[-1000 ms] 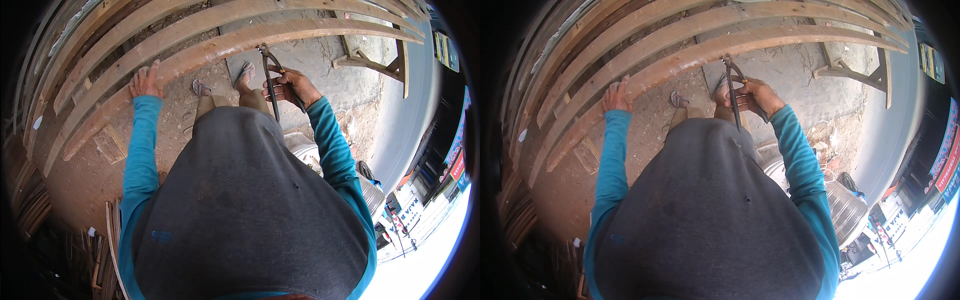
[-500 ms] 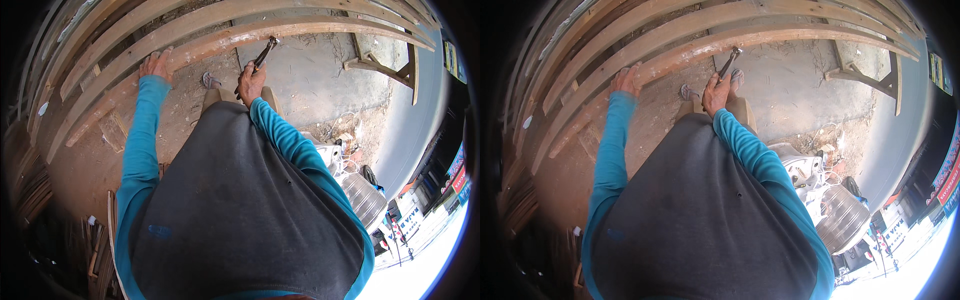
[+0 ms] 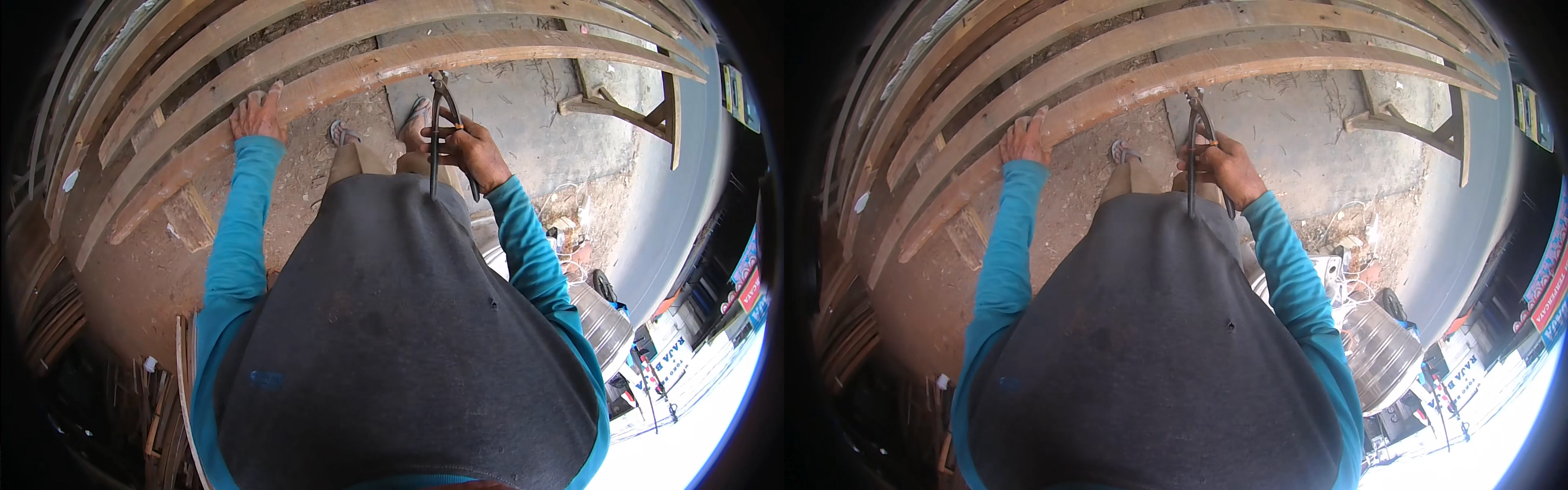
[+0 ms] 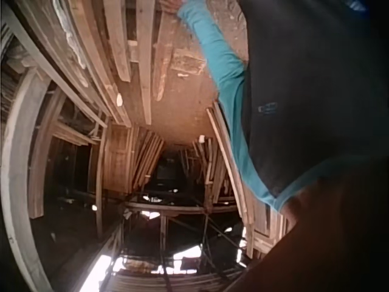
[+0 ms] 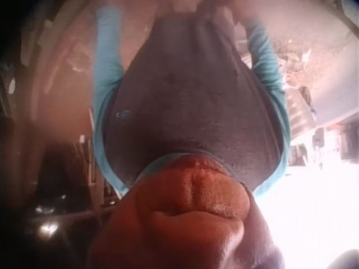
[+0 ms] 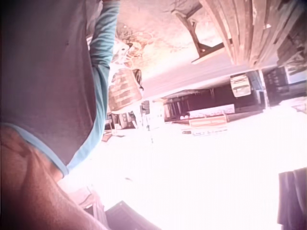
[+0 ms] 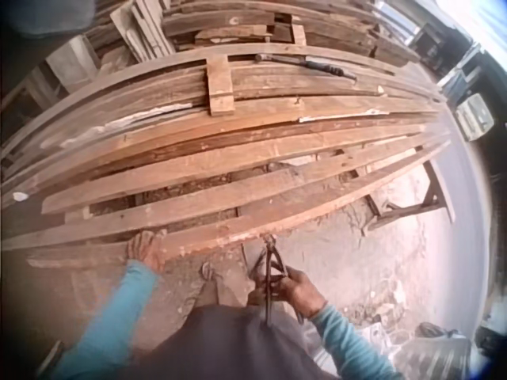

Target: The person uses pincers to pull nails out of several long wooden planks one by one, steadying the wood with their left hand.

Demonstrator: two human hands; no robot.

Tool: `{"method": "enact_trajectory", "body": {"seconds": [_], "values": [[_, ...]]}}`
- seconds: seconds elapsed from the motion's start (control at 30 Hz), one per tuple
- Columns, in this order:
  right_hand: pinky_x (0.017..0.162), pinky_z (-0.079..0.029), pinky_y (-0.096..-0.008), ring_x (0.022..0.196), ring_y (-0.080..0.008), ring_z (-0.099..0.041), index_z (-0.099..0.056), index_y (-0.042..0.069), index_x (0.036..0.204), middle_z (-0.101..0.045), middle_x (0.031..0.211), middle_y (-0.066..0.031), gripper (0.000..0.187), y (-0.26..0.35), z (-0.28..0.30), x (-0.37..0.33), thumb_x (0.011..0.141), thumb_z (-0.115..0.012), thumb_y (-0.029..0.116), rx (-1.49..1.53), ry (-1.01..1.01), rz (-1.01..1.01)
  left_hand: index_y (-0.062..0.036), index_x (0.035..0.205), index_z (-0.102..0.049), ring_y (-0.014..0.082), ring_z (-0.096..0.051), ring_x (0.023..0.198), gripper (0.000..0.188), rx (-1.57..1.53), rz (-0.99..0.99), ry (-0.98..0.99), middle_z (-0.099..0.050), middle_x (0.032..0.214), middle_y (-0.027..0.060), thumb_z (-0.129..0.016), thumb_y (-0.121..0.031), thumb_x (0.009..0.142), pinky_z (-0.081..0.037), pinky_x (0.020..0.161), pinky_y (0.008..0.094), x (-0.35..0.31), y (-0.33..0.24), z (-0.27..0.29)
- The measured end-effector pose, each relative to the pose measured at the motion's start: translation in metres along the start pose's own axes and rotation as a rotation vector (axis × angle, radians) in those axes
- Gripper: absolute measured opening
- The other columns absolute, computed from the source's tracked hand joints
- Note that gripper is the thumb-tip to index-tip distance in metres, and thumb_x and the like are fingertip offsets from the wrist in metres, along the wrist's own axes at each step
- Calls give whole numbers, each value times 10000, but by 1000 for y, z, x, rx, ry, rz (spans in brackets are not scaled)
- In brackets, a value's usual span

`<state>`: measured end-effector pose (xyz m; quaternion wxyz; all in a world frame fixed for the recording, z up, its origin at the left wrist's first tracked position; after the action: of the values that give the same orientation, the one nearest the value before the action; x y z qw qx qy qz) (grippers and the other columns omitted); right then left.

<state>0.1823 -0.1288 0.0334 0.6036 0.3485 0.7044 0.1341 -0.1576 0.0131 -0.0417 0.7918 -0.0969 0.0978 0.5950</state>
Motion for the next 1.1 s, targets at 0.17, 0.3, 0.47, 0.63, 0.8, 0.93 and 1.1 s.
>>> {"method": "enact_trajectory", "body": {"seconds": [0.17,0.3,0.47,0.63,0.8,0.93,1.1], "values": [[892,-583,-416,1042,-324,-678,-293,-50,1492,-629,1213,-238,553,21,14,10,963,-358,98,-25,94,-66,-344,1435,-457,364,-504,1246,842,-17,0,-13,-545,1285,129,-830,-154,705,-382,1053,547,-1,-1,0],[785,-611,-378,876,-258,-677,-333,-24,1478,-630,1064,-188,511,28,23,14,987,-371,112,152,180,-164,-346,1432,-457,362,-507,1242,859,-5,8,-83,-542,1289,123,-831,-142,687,-373,1052,539,-8,0,-6],[473,-385,-232,595,-81,-437,-513,15,1224,-493,820,-13,268,-2,-32,19,1012,-454,168,402,5,-140,-311,1414,-480,376,-506,1247,794,-40,-15,-69,-549,1282,137,-817,-157,711,-360,1069,549,-10,1,-6],[429,-348,-267,484,-92,-396,-451,68,1099,-397,636,18,152,-85,-104,99,997,-534,145,170,-504,438,-273,1395,-508,385,-502,1268,711,-48,-45,-1,-554,1293,155,-798,-167,754,-365,1084,559,9,1,14],[510,-457,-280,573,-132,-543,-470,-65,1213,-560,724,-66,334,-49,-83,43,897,-464,43,98,-426,330,-295,1409,-501,386,-496,1282,696,-66,-32,149,-552,1329,156,-763,-156,780,-379,1079,536,17,7,15],[821,-595,-373,950,-282,-688,-453,-109,1221,-635,1056,-220,358,-32,-40,0,901,-393,41,289,-318,152,-303,1409,-499,379,-507,1265,699,-48,-23,123,-560,1309,146,-763,-163,778,-378,1074,538,8,5,9],[922,-563,-419,1060,-319,-665,-242,-71,1512,-603,1235,-254,619,-23,-31,-15,918,-361,59,147,-76,45,-302,1409,-498,357,-506,1252,721,-56,-15,93,-552,1288,125,-768,-159,756,-368,1073,539,5,1,17]]}}
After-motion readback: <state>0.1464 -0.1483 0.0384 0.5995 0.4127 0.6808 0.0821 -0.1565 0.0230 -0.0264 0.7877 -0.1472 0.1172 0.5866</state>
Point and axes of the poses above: each hand's wrist, its own x-axis towards the middle knuckle, its own z-axis out of the back of the hand, y = z × x, the point moved 2 cm from there along x, towards the middle knuckle
